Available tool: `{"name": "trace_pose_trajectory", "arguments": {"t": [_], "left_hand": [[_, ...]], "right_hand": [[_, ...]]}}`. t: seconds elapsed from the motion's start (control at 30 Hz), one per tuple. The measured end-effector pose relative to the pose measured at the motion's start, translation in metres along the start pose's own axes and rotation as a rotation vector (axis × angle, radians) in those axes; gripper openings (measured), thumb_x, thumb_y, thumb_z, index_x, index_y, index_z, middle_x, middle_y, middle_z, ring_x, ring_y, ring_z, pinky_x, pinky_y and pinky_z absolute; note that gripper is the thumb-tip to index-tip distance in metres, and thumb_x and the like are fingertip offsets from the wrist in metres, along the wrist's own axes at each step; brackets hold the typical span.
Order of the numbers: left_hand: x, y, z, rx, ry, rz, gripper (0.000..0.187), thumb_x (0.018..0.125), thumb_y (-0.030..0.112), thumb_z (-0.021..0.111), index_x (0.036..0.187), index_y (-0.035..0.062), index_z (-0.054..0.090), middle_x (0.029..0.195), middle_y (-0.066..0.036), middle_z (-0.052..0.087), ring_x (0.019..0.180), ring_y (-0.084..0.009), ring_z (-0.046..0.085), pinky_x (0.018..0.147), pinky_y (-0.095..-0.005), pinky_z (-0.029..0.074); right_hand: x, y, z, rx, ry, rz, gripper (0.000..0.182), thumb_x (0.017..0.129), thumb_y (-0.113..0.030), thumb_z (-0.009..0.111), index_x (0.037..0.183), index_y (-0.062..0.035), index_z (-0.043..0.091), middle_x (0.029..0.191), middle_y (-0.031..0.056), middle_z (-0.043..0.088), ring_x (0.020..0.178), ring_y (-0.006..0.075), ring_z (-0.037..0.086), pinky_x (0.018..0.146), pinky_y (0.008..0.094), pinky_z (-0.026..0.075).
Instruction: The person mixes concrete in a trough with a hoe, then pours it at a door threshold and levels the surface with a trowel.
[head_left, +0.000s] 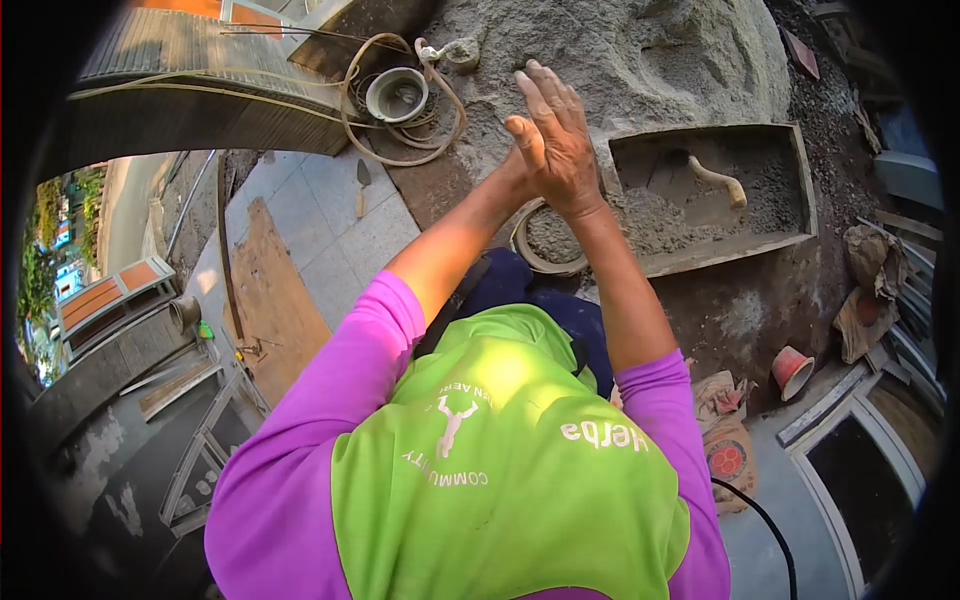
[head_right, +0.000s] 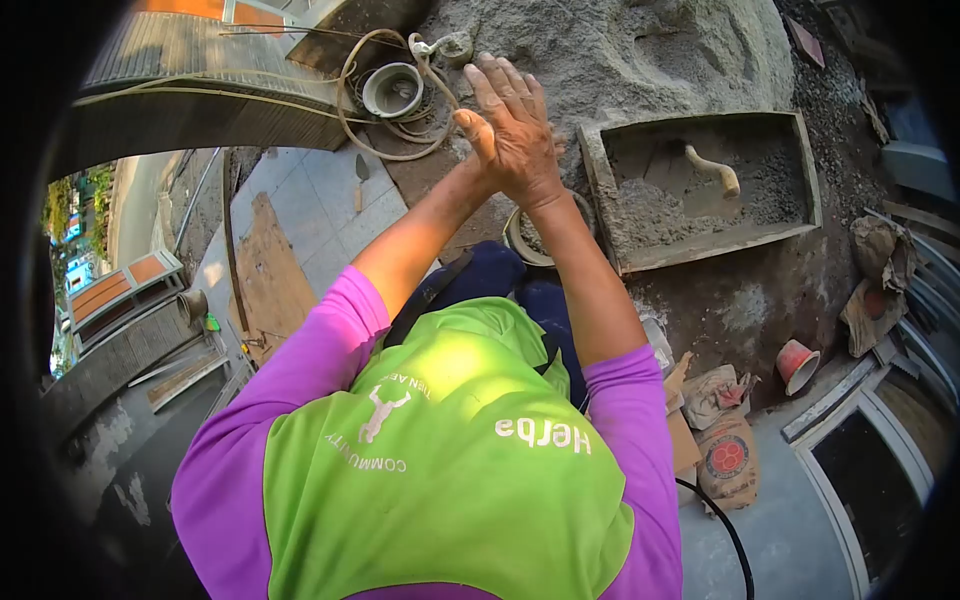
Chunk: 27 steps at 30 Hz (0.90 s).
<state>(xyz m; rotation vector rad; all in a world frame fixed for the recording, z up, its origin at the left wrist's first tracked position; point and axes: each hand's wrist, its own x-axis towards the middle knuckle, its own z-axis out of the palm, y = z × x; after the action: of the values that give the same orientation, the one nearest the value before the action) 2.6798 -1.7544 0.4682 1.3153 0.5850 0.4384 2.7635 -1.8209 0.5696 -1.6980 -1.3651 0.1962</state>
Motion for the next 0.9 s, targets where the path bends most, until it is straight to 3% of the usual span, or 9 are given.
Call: {"name": "trace_pose_trajectory", "arguments": {"t": [0.03,0.1,0.2,0.3,0.47,0.6,0.67,0.8,0.9], "left_hand": [[-0.001,0.020,0.008,0.016,-0.009,0.057,0.090,0.100,0.068,0.017,0.150,-0.0060,0.030,0.152,-0.027,0.036,0.145,-0.0397,0.030,0.118,-0.0539,0.023],[-0.005,0.075,0.009,-0.703,0.065,-0.582,0.087,0.101,0.066,0.025,0.152,-0.0040,0.029,0.153,-0.026,0.035,0.145,-0.0363,0.031,0.116,-0.0517,0.027],[-0.012,0.058,-0.043,-0.317,0.065,-0.539,0.073,0.100,0.054,0.049,0.145,-0.0040,0.042,0.147,-0.020,0.047,0.133,-0.0269,0.047,0.110,-0.0418,0.038],[0.000,-0.018,-0.081,0.565,-0.187,-0.555,0.066,0.098,0.052,0.050,0.128,-0.0064,0.060,0.132,-0.023,0.061,0.123,-0.0324,0.058,0.105,-0.0441,0.043],[-0.016,-0.133,-0.068,1.080,-0.709,-0.505,0.045,0.088,0.033,0.058,0.112,-0.0034,0.070,0.110,-0.025,0.070,0.107,-0.0362,0.066,0.093,-0.0447,0.051],[-0.061,-0.277,-0.070,1.316,-1.275,-0.415,0.049,0.086,0.030,0.058,0.123,-0.0024,0.064,0.128,-0.024,0.063,0.123,-0.0359,0.057,0.108,-0.0493,0.039],[-0.094,-0.336,-0.076,1.408,-1.436,-0.218,0.057,0.085,0.033,0.060,0.130,-0.0013,0.059,0.136,-0.023,0.058,0.132,-0.0355,0.051,0.116,-0.0533,0.028],[-0.114,-0.420,-0.084,1.570,-1.421,0.003,0.062,0.095,0.024,0.050,0.148,-0.0055,0.037,0.149,-0.024,0.043,0.144,-0.0383,0.034,0.120,-0.0561,0.019],[-0.115,-0.460,-0.088,1.646,-1.454,-0.023,0.060,0.096,0.023,0.049,0.147,-0.0055,0.038,0.148,-0.024,0.043,0.143,-0.0386,0.035,0.120,-0.0566,0.019]], "right_hand": [[-0.014,0.023,0.020,0.034,-0.100,0.058,0.051,0.102,-0.040,0.049,0.137,-0.0042,0.057,0.148,0.0231,0.046,0.143,0.0392,0.035,0.117,0.0504,0.025],[-0.062,0.104,0.033,-0.243,-0.060,0.386,0.057,0.101,-0.045,0.046,0.136,-0.0021,0.057,0.144,0.0264,0.049,0.139,0.0399,0.041,0.114,0.0483,0.031],[-0.175,0.164,0.002,-0.099,-0.055,0.873,0.060,0.097,-0.049,0.052,0.127,0.0022,0.062,0.127,0.0300,0.060,0.119,0.0463,0.056,0.102,0.0456,0.043],[-0.276,0.169,-0.017,-0.224,-0.102,1.114,0.055,0.096,-0.047,0.052,0.118,0.0012,0.066,0.114,0.0288,0.066,0.111,0.0455,0.061,0.096,0.0468,0.046],[-0.450,0.153,0.019,-0.276,-0.055,1.445,0.049,0.097,-0.042,0.054,0.113,0.0021,0.068,0.106,0.0251,0.070,0.102,0.0422,0.065,0.091,0.0443,0.048],[-0.509,0.076,0.079,-0.178,-0.001,1.740,0.045,0.098,-0.037,0.056,0.115,0.0033,0.067,0.092,0.0186,0.070,0.083,0.0252,0.068,0.071,0.0356,0.052],[-0.535,0.041,0.108,-0.053,0.006,1.857,0.052,0.099,-0.037,0.053,0.125,0.0074,0.061,0.119,0.0271,0.065,0.107,0.0371,0.065,0.096,0.0396,0.049],[-0.555,-0.022,0.152,0.067,0.127,2.011,0.054,0.100,-0.041,0.055,0.130,0.0043,0.059,0.103,0.0149,0.067,0.079,0.0186,0.066,0.069,0.0304,0.054],[-0.578,-0.054,0.169,0.022,-0.010,2.024,0.054,0.100,-0.040,0.056,0.130,0.0050,0.059,0.104,0.0151,0.068,0.081,0.0189,0.066,0.069,0.0307,0.054]]}}
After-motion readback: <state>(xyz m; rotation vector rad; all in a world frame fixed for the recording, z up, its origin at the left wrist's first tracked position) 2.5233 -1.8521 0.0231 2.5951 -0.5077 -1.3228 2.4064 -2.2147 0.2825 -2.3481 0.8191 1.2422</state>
